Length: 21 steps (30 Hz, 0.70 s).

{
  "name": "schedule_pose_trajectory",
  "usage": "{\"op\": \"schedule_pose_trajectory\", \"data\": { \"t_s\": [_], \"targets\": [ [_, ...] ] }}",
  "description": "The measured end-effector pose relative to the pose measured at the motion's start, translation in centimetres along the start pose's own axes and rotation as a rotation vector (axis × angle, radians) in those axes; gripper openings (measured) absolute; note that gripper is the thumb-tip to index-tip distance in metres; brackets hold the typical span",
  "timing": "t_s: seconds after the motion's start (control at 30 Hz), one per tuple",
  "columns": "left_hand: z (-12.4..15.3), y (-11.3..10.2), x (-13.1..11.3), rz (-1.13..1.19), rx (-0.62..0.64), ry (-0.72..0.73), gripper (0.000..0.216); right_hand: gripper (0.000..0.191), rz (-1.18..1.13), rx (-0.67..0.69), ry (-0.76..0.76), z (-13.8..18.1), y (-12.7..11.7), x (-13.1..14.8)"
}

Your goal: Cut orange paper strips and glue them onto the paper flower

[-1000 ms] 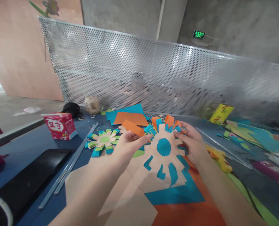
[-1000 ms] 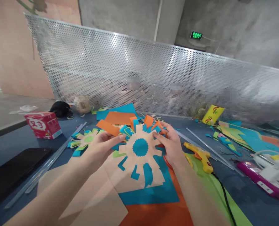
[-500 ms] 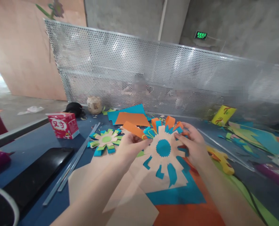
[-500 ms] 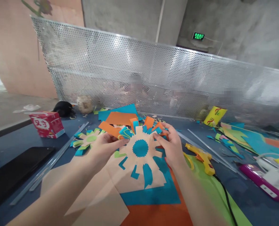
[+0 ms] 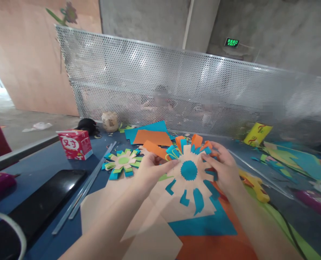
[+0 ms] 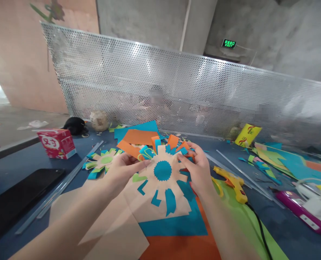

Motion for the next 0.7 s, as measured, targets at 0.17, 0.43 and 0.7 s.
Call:
{"op": "schedule_pose_trajectory", "data": {
  "t_s": [0.17,0.43,0.7],
  "targets": [
    [0.0,0.1,-0.1,-0.166,0.048,0.021,0.024,0.048,-0.015,0.022,-0.007,0.0,0.3,0.1],
    [0.9,0.5,-2.6,-0.364,0.056,0.256,0.019,0.043,-0.109,0.058,-0.125,0.3,0.7,1.6],
    [4.1,3.5,-6.7,-0.816,0.163,0.760,0.019,0.046,-0.137,0.179,-0.309,0.8,0.4,3.3]
  ]
}}
Point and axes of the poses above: each hand's wrist, its own z-axis away from the middle knuckle, its own y-axis out of the palm, x = y × z, the point moved 8 cm from there along -z, towards the middle knuckle, and after that the axes turned 15 degrees about x, right-handed, at the moved point
